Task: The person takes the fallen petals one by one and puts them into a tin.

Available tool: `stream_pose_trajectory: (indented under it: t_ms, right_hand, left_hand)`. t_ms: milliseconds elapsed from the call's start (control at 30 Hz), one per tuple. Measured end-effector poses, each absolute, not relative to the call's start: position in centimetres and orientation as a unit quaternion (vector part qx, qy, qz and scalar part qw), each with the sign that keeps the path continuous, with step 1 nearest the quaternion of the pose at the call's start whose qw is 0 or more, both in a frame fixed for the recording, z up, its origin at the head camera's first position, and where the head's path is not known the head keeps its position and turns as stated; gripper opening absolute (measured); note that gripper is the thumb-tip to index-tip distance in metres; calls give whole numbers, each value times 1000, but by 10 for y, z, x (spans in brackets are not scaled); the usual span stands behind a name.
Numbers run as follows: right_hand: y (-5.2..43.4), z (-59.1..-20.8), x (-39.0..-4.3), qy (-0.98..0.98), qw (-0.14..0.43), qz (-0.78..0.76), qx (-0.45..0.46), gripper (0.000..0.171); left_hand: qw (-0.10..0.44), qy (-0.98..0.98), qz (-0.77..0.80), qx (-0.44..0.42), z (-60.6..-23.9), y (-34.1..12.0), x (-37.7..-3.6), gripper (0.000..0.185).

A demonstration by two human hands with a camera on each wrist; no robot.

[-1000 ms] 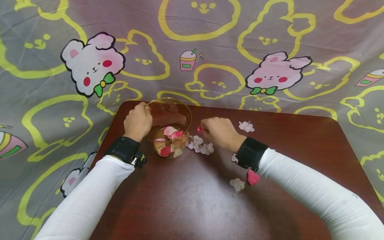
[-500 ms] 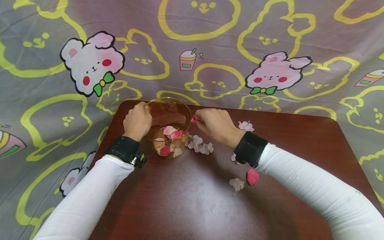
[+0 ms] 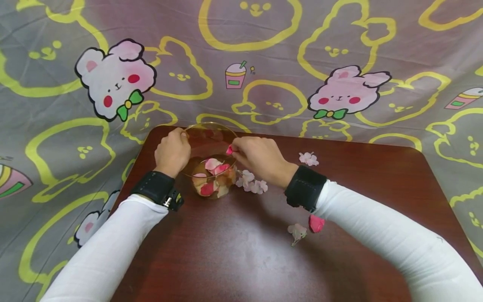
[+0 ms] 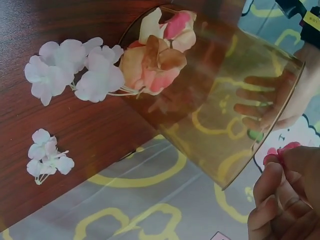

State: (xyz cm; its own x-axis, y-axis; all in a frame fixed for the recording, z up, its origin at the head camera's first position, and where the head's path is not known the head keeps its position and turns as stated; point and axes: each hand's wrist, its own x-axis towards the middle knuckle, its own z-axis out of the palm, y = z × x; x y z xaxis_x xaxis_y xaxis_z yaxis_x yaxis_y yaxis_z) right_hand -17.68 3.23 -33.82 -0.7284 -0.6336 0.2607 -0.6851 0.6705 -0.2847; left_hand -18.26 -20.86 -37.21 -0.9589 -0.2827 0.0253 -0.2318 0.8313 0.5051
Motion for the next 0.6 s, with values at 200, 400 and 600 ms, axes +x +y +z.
stream_pose_trajectory:
  t_ms: [200, 400, 600]
  right_hand:
    - [24, -338, -176, -913, 50, 176, 364, 12]
    - [20, -340, -176, -915, 49, 155, 368, 12]
    - [22, -339, -177, -919, 44, 149, 362, 13]
  left_hand:
    - [46, -955, -258, 135, -372, -209, -182, 41]
    - [47, -955, -260, 136, -373, -210, -182, 41]
    - [50, -955, -260, 135, -372, -209, -183, 41]
